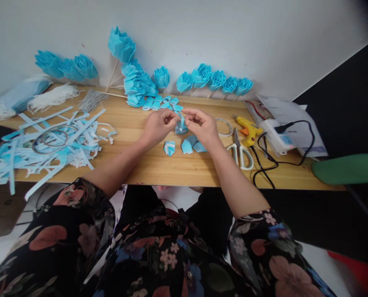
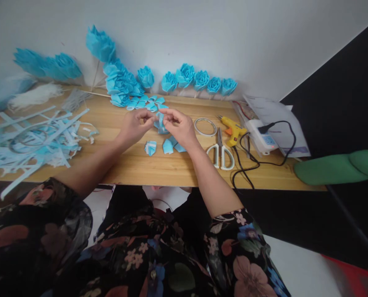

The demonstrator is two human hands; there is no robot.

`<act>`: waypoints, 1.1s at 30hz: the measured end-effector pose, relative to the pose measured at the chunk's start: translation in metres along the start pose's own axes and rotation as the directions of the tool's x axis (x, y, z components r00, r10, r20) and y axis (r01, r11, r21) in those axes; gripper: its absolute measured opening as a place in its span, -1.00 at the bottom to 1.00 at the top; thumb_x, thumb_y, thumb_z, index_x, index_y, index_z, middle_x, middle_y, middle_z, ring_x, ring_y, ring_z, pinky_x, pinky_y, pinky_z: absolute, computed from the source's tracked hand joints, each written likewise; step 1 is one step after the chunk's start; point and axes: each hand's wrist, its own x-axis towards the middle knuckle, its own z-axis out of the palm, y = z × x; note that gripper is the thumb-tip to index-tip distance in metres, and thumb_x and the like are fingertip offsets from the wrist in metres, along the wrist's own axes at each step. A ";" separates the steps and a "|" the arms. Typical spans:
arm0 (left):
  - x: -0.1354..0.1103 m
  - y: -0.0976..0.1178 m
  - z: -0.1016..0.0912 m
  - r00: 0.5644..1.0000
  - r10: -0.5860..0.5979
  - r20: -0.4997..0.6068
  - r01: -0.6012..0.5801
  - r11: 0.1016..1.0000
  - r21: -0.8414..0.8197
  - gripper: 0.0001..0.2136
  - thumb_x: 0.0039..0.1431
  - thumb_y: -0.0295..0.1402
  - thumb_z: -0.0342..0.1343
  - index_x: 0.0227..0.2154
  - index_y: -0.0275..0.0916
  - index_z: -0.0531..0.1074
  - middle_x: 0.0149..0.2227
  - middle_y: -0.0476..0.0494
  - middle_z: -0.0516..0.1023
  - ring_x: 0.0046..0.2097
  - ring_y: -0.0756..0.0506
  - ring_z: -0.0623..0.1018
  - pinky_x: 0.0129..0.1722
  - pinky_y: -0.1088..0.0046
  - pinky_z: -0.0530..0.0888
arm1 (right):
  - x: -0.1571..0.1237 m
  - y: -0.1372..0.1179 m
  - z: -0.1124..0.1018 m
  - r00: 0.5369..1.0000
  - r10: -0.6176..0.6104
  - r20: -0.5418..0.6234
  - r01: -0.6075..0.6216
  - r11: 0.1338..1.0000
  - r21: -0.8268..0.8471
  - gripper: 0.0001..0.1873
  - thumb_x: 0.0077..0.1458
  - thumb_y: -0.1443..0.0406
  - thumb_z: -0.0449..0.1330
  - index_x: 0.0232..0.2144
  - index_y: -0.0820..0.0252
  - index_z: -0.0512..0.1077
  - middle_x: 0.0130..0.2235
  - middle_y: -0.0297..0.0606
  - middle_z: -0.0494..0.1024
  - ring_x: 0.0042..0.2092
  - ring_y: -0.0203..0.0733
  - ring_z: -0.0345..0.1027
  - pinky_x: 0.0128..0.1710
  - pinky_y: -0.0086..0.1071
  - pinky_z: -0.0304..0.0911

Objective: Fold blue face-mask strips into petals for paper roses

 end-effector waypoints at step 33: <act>0.004 -0.012 -0.001 0.986 -0.084 0.144 0.140 0.886 -0.443 -0.76 0.16 -0.40 0.20 -0.09 -0.18 0.48 -0.34 -0.06 0.52 -0.32 0.00 0.52 -0.30 0.46 0.46 | 0.000 0.008 -0.002 0.994 0.083 0.073 -0.088 0.994 0.071 -0.58 0.05 0.13 0.27 -0.03 0.09 0.55 -0.35 -0.38 0.55 -0.34 -0.30 0.39 -0.26 -0.35 0.39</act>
